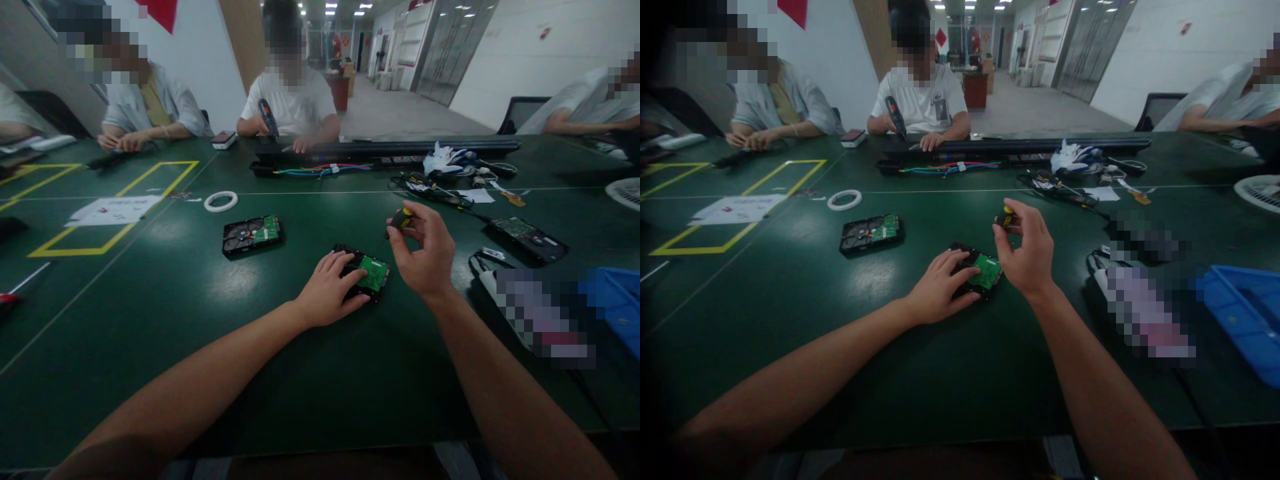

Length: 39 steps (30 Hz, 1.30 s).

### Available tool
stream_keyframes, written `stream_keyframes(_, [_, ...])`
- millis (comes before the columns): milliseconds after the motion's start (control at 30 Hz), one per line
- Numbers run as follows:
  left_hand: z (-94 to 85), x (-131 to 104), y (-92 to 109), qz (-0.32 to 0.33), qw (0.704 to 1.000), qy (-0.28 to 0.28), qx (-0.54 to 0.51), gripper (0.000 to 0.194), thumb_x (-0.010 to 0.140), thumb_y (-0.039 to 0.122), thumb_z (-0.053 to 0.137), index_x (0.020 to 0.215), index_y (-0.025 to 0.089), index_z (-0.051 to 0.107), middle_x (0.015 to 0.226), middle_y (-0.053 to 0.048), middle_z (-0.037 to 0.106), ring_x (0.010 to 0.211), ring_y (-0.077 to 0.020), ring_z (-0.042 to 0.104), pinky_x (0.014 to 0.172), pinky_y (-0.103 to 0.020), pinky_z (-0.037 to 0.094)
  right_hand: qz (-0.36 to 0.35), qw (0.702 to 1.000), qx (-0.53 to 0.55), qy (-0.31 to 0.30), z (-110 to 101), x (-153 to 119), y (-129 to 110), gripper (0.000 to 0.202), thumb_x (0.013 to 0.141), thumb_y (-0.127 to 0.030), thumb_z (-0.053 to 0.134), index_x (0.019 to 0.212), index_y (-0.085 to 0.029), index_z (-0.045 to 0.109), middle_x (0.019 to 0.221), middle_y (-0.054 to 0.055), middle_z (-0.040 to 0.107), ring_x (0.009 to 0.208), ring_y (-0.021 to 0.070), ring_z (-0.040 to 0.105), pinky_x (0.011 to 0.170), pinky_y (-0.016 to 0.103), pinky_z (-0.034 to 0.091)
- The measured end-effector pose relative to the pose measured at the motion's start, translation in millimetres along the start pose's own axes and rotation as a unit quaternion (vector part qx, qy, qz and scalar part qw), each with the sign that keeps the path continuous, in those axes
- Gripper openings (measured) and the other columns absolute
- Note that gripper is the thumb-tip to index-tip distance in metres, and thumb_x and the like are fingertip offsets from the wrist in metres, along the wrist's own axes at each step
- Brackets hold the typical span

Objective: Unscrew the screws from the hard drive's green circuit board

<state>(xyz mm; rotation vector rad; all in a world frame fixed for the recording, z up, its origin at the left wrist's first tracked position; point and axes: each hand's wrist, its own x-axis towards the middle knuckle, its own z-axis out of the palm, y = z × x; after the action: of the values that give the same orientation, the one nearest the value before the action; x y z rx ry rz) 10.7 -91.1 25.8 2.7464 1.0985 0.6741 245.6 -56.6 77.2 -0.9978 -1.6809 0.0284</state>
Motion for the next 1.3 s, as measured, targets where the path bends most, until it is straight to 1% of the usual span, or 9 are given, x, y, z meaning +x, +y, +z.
stream_keyframes(233, [-1.3, -1.7, -2.3, -0.003, 1.0, 0.001, -0.008, 0.054, 0.103, 0.057, 0.063, 0.146, 0.024, 0.06, 0.162, -0.017, 0.047, 0.155, -0.0401, 0.04, 0.128, -0.066, 0.034, 0.01, 0.998, -0.057, 0.014, -17.8, 4.0, 8.9, 0.053, 0.088, -0.028, 0.074, 0.139, -0.029, 0.062, 0.129, 0.009, 0.07, 0.099, 0.0272, 0.076, 0.078, 0.047, 0.072])
stream_keyframes(367, [-0.8, -1.8, -1.5, -0.01, 1.0, 0.002, -0.006, 0.06, 0.103, 0.058, 0.064, 0.149, 0.022, 0.055, 0.161, -0.018, 0.049, 0.155, -0.0392, 0.041, 0.129, -0.063, 0.033, 0.011, 0.998, -0.061, 0.013, -17.4, 3.3, 12.2, 0.051, 0.087, -0.028, 0.076, 0.136, -0.028, 0.062, 0.127, 0.009, 0.071, 0.098, 0.0266, 0.076, 0.075, 0.045, 0.071])
stream_keyframes(533, [1.0, 0.3, 1.3, -0.043, 0.999, 0.013, -0.007, 0.073, 0.1, 0.062, 0.067, 0.15, 0.013, 0.049, 0.156, -0.022, 0.053, 0.149, -0.0387, 0.048, 0.127, -0.058, 0.038, 0.013, 0.997, -0.067, 0.031, -14.6, 1.3, 14.9, 0.05, 0.087, -0.03, 0.076, 0.136, -0.029, 0.062, 0.123, 0.008, 0.071, 0.096, 0.0257, 0.075, 0.074, 0.044, 0.071])
stream_keyframes(667, [4.2, 2.7, 4.4, -0.076, 0.997, 0.026, 0.0, 0.076, 0.097, 0.067, 0.07, 0.149, 0.016, 0.049, 0.15, -0.019, 0.058, 0.141, -0.0381, 0.055, 0.121, -0.058, 0.044, 0.014, 0.997, -0.065, 0.048, -14.5, 0.0, 15.7, 0.052, 0.088, -0.03, 0.075, 0.139, -0.031, 0.061, 0.126, 0.008, 0.069, 0.099, 0.0269, 0.074, 0.076, 0.047, 0.071])
stream_keyframes(767, [4.8, 2.8, 6.5, -0.083, 0.996, 0.028, 0.007, 0.078, 0.094, 0.069, 0.072, 0.148, 0.017, 0.049, 0.148, -0.018, 0.06, 0.139, -0.0389, 0.056, 0.119, -0.059, 0.045, 0.017, 0.997, -0.063, 0.048, -14.2, -0.9, 17.0, 0.052, 0.09, -0.03, 0.075, 0.139, -0.031, 0.061, 0.126, 0.008, 0.069, 0.099, 0.0267, 0.074, 0.077, 0.046, 0.071])
stream_keyframes(900, [0.7, 0.8, 4.2, -0.053, 0.998, 0.027, 0.004, 0.073, 0.095, 0.064, 0.073, 0.147, 0.018, 0.051, 0.149, -0.019, 0.057, 0.142, -0.0395, 0.053, 0.121, -0.059, 0.045, 0.012, 0.997, -0.065, 0.048, -13.4, -2.0, 18.6, 0.05, 0.091, -0.03, 0.074, 0.139, -0.029, 0.061, 0.125, 0.009, 0.069, 0.096, 0.0256, 0.075, 0.077, 0.045, 0.071])
stream_keyframes(1067, [-1.5, -0.5, -9.8, 0.007, 1.0, 0.008, -0.019, 0.071, 0.095, 0.056, 0.075, 0.151, 0.021, 0.05, 0.159, -0.02, 0.048, 0.151, -0.0416, 0.044, 0.125, -0.063, 0.04, 0.007, 0.996, -0.071, 0.046, -13.9, -2.8, 18.3, 0.049, 0.091, -0.029, 0.073, 0.139, -0.028, 0.062, 0.125, 0.009, 0.069, 0.098, 0.0257, 0.074, 0.077, 0.044, 0.071])
stream_keyframes(1167, [0.3, 0.1, -17.0, -0.006, 0.999, 0.005, -0.036, 0.069, 0.097, 0.054, 0.074, 0.153, 0.023, 0.049, 0.165, -0.02, 0.042, 0.157, -0.0421, 0.038, 0.126, -0.065, 0.039, 0.002, 0.997, -0.067, 0.046, -14.6, -2.8, 16.8, 0.049, 0.091, -0.027, 0.073, 0.139, -0.028, 0.062, 0.126, 0.009, 0.069, 0.099, 0.0261, 0.074, 0.076, 0.044, 0.071])
stream_keyframes(1300, [2.5, 0.9, -17.8, -0.007, 0.999, -0.009, -0.037, 0.066, 0.1, 0.055, 0.07, 0.153, 0.022, 0.05, 0.17, -0.02, 0.037, 0.161, -0.0418, 0.032, 0.129, -0.065, 0.034, -0.001, 0.996, -0.074, 0.044, -15.1, -1.9, 13.6, 0.047, 0.091, -0.027, 0.072, 0.138, -0.028, 0.062, 0.125, 0.01, 0.069, 0.098, 0.0257, 0.075, 0.075, 0.044, 0.071])
